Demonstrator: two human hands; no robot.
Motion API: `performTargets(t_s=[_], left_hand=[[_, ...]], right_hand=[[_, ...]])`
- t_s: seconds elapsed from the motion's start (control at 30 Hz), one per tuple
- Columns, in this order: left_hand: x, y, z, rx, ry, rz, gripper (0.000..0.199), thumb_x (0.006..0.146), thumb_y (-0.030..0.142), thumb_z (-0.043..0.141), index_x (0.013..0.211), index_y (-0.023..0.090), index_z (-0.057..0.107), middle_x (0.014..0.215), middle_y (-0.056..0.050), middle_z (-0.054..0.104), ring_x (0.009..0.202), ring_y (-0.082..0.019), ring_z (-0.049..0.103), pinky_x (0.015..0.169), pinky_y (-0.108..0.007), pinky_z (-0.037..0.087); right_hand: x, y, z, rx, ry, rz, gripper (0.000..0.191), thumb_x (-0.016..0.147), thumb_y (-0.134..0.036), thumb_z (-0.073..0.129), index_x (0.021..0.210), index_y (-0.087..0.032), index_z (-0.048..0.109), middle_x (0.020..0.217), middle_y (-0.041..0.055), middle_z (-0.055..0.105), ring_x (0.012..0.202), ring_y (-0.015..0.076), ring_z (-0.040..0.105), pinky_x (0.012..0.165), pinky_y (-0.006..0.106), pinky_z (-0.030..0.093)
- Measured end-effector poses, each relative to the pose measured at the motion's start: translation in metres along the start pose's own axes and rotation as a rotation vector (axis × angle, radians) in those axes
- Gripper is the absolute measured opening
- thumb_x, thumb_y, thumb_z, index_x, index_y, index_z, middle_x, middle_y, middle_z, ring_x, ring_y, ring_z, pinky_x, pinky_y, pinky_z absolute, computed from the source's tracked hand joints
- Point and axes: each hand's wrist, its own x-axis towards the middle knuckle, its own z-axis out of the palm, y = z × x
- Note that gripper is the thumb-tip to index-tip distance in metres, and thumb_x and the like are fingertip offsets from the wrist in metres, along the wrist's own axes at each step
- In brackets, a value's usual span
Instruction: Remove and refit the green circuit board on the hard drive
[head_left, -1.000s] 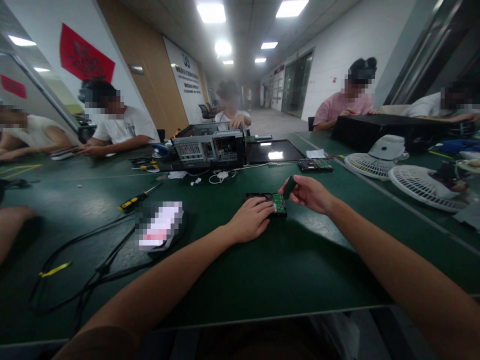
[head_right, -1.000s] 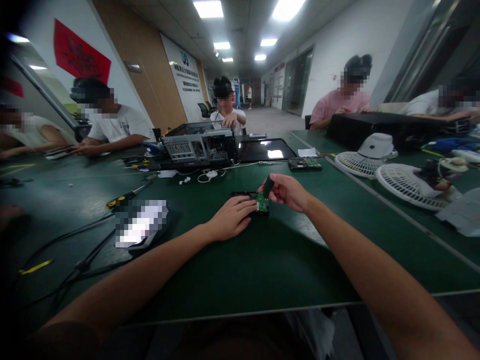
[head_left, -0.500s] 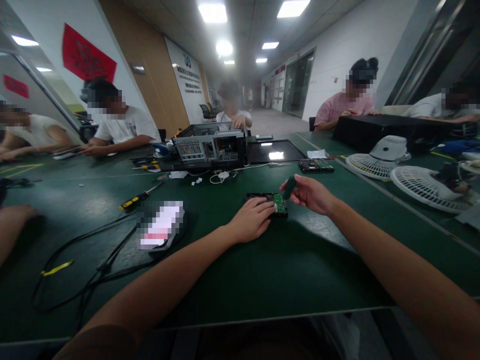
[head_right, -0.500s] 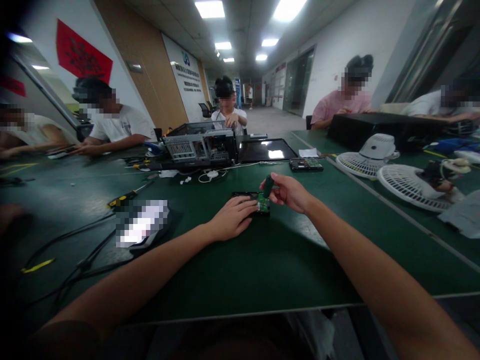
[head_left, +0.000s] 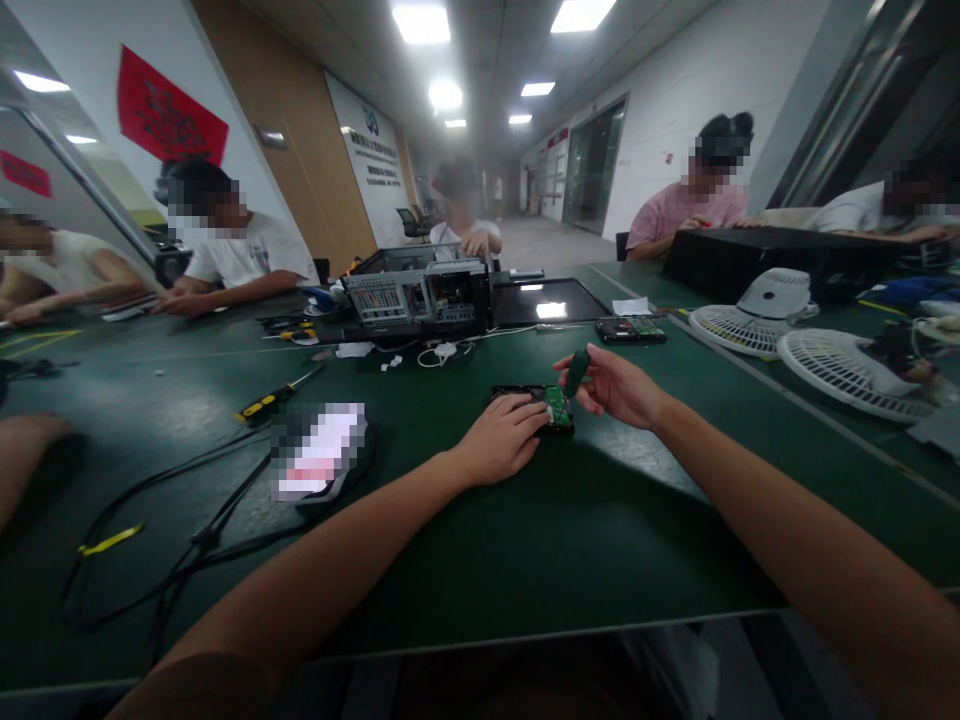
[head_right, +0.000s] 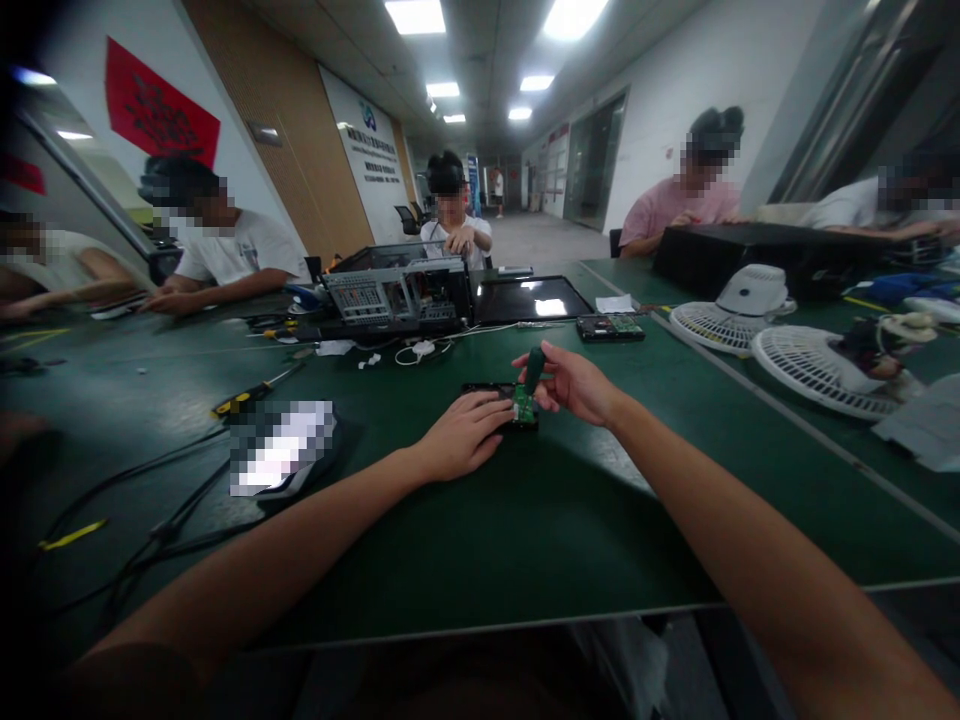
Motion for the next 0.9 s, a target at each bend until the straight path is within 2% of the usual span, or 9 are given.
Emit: performTargets(t_s=[0.17, 0.37, 0.63, 0.77, 0.9], left_hand=[[-0.0001, -0.0001, 0.0002, 0.001, 0.0, 0.002, 0.046, 0.102, 0.028, 0.054, 0.148, 0.018, 0.053, 0.152, -0.012, 0.057, 0.145, -0.033, 0.045, 0.12, -0.057, 0.039], [-0.0004, 0.0009, -0.0005, -0.003, 0.005, 0.0, 0.048, 0.101, 0.028, 0.057, 0.148, 0.018, 0.053, 0.151, -0.012, 0.058, 0.145, -0.033, 0.045, 0.12, -0.057, 0.039], [-0.0009, -0.0012, 0.0016, 0.002, -0.003, -0.001, 0.048, 0.102, 0.029, 0.055, 0.149, 0.019, 0.052, 0.152, -0.011, 0.057, 0.146, -0.033, 0.044, 0.121, -0.057, 0.038], [-0.001, -0.0008, 0.0009, 0.0, 0.002, -0.002, 0.047, 0.103, 0.029, 0.054, 0.148, 0.019, 0.053, 0.152, -0.012, 0.057, 0.146, -0.033, 0.044, 0.12, -0.057, 0.039], [-0.0003, -0.0006, 0.0012, -0.005, 0.005, 0.003, 0.046, 0.102, 0.029, 0.054, 0.148, 0.019, 0.053, 0.151, -0.012, 0.058, 0.146, -0.033, 0.044, 0.121, -0.056, 0.038]], right_hand=[[-0.0002, -0.0001, -0.0008, -0.04, 0.021, -0.017, 0.04, 0.095, -0.054, 0.064, 0.102, -0.016, 0.072, 0.101, 0.0117, 0.075, 0.056, 0.0113, 0.053, 0.041, 0.023, 0.028], [0.0003, -0.0002, -0.0062, -0.034, 0.081, -0.047, 0.036, 0.09, -0.05, 0.065, 0.092, -0.015, 0.074, 0.096, 0.0107, 0.074, 0.061, 0.0123, 0.047, 0.046, 0.025, 0.03], [-0.0017, -0.0033, -0.0035, -0.024, 0.014, -0.065, 0.032, 0.087, -0.044, 0.06, 0.101, -0.018, 0.073, 0.087, 0.0062, 0.068, 0.058, 0.0125, 0.043, 0.049, 0.026, 0.027], [-0.0022, -0.0038, -0.0047, -0.041, -0.007, -0.052, 0.032, 0.087, -0.044, 0.059, 0.092, -0.016, 0.074, 0.083, 0.006, 0.065, 0.055, 0.0119, 0.04, 0.048, 0.027, 0.023], [-0.004, -0.0062, -0.0038, -0.029, -0.018, -0.042, 0.03, 0.087, -0.044, 0.058, 0.087, -0.017, 0.072, 0.098, 0.0095, 0.072, 0.054, 0.0105, 0.039, 0.047, 0.027, 0.024]])
